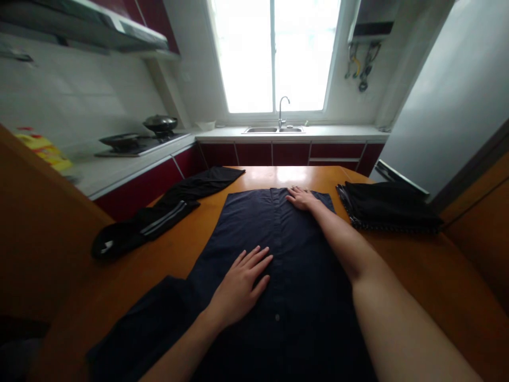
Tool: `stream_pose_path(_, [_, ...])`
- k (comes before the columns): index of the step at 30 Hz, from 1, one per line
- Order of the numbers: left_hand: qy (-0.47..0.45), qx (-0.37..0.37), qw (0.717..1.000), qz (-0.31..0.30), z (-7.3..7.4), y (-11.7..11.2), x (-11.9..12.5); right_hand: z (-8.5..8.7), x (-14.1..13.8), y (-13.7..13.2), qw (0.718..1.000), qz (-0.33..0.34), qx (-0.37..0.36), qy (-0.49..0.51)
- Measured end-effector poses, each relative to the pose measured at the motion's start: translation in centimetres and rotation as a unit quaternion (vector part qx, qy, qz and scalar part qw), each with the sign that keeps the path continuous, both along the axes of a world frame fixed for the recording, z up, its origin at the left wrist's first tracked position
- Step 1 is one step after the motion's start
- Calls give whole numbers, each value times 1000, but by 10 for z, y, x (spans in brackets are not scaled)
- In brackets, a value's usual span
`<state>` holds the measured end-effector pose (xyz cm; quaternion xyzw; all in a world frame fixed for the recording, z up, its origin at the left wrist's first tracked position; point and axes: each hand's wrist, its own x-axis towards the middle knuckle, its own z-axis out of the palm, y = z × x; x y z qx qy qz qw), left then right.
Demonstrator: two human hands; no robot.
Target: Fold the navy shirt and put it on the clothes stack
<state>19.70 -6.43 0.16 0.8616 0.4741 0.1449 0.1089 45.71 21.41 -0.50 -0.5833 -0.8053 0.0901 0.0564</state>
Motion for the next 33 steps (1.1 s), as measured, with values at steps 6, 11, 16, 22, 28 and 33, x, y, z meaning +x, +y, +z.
stream_pose_path(6, [-7, 2, 1000, 0, -2, 0, 0, 1, -2, -47, 994, 14, 100, 34])
stream_pose_path(11, [-4, 13, 1000, -1, -5, 1, 1, -19, -16, -133, 963, 258, 34, 63])
stream_pose_path(16, [7, 12, 1000, -3, -5, 3, 0, -10, 26, -102, 997, 72, 14, 29])
stream_pose_path(22, [-1, 14, 1000, -6, -8, 7, -3, 18, 26, -87, 992, -113, 48, 19])
stream_pose_path(28, [2, 21, 1000, -15, -14, 12, -3, -19, -44, -220, 986, 137, 68, 71])
stream_pose_path(33, [7, 14, 1000, -13, -12, 13, -2, -17, 6, -252, 995, 88, 34, 43])
